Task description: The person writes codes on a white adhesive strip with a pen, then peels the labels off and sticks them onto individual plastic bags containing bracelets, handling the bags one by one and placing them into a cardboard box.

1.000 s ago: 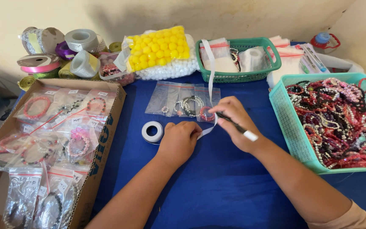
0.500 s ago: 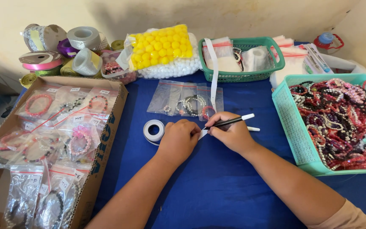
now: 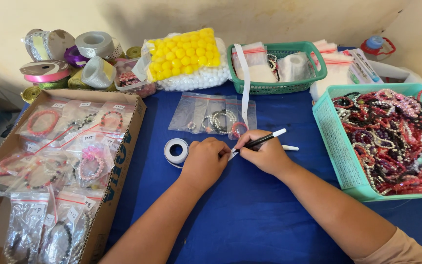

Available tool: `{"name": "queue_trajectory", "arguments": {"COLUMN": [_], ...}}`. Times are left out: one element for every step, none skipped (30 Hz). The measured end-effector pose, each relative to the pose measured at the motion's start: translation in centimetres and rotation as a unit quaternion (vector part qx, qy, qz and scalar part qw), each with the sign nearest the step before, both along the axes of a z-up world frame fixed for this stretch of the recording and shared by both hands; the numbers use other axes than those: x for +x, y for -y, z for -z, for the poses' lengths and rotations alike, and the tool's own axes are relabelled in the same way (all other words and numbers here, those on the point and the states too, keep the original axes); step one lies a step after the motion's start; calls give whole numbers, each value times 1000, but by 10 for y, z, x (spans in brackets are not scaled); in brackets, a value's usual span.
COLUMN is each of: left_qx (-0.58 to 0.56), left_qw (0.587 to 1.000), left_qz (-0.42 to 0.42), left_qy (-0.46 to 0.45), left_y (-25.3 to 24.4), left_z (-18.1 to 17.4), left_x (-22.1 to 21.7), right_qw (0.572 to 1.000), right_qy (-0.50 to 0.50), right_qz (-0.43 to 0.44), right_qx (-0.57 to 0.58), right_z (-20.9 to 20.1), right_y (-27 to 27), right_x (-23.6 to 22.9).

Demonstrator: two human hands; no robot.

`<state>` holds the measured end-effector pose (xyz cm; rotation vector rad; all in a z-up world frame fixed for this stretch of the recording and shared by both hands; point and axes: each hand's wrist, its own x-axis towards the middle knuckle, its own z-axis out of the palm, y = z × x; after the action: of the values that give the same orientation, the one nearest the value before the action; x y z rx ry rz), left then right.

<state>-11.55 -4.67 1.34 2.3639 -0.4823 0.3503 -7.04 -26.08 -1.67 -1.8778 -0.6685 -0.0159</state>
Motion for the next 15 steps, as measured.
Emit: {"name": "queue_trajectory", "arguments": {"left_qx": [0,2,4,5,6,6,6,7,9,9,11,14,14,13,11], "left_qw": [1000,1000,1000,1000,1000,1000,1000,1000,1000,1000,1000,1000,1000,1000,1000], "left_qz": [0,1,1,0,1,2,1,1,0,-1,-1,-2,-1,-1,0], "left_qy": [0,-3,-6,-6,-8,-10,-10,-10,-10,-10,-11,-11,-11,-12,-13], "left_y": [0,1,0,0,0,0,0,0,0,0,0,0,0,0,0], "left_z": [-1,-1,-2,-2,-2,-2,-2,-3,-3,-3,-2,-2,-3,-3,-3], "left_x": [0,0,-1,-1,-1,-1,-1,-1,-1,-1,-1,0,-1,-1,-1], "right_qw": [1000,1000,1000,1000,1000,1000,1000,1000,1000,1000,1000,1000,1000,1000,1000], "right_qy": [0,-10,-19,-19,-19,-18,-18,-7,3,2,-6,-14,-14,-7,1], "right_qz": [0,10,19,18,21,25,25,21,16,16,18,20,21,13,5], "right_qx": [0,-8,-16,-15,-10,-5,-5,-3,0,0,2,4,4,-1,-7], "right_z": [-1,-2,-3,-3,-4,-4,-4,-5,-4,-4,-3,-3,-3,-4,-4], "right_y": [-1,-1,-3,-3,-3,-3,-3,-3,-4,-3,-3,-3,-2,-2,-2], "right_x": [-1,-2,-3,-3,-3,-3,-3,-2,-2,-2,-2,-2,-2,-2,-2]}}
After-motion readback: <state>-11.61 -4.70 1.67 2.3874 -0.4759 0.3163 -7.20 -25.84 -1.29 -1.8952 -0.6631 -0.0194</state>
